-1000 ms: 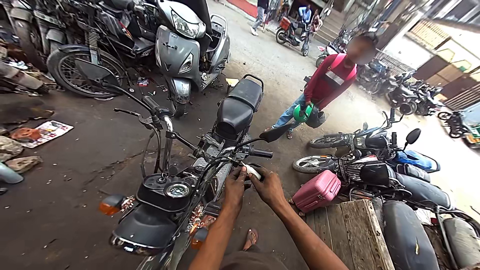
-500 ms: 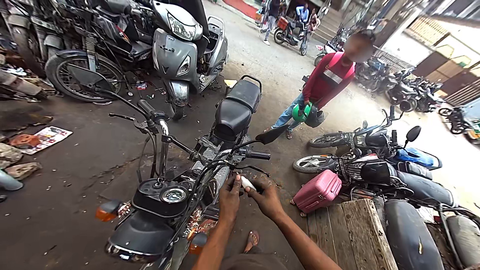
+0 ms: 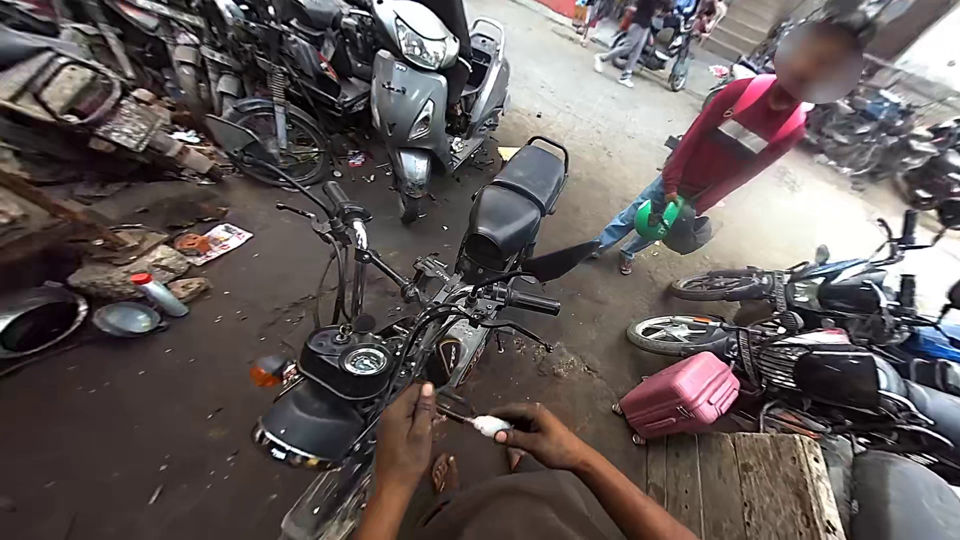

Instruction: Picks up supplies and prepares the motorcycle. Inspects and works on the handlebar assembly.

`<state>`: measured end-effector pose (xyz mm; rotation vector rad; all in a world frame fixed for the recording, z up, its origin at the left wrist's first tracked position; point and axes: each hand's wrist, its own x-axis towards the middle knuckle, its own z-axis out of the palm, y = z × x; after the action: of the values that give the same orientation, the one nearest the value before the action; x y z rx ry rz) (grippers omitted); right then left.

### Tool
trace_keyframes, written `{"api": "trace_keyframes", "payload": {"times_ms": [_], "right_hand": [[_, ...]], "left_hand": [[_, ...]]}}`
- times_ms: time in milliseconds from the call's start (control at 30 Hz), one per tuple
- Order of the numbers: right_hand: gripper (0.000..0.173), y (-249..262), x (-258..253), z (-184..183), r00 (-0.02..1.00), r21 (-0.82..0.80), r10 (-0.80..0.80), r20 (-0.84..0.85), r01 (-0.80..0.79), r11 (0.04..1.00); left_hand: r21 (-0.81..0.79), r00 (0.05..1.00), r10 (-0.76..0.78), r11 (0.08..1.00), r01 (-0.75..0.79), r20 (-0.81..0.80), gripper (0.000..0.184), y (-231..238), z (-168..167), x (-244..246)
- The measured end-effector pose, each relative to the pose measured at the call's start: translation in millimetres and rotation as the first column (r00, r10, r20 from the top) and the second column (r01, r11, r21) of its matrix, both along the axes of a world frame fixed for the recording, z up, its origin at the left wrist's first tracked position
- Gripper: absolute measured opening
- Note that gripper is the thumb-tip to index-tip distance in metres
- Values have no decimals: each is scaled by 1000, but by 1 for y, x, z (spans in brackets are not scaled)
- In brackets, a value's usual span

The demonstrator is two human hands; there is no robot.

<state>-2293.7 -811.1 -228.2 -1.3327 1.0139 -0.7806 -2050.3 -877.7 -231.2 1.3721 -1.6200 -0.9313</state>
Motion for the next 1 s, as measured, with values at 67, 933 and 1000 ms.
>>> {"api": "trace_keyframes", "payload": {"times_ms": [67,933,1000], "right_hand": [[37,-4,-4,4,997,29,-58,50,57,998],[70,-173,-140,29,594,-453,-190,-782,-330,828],[71,-174,-140,28,599,-464,-195,-776,-334,821]], "left_hand": [[128,998,29,991,-22,-58,70,13,-1,-8],[-308,842,194,951,-35,504,45,9,18,-121],[-292,699,125,948,125,704,59,-19,19,-126]]}}
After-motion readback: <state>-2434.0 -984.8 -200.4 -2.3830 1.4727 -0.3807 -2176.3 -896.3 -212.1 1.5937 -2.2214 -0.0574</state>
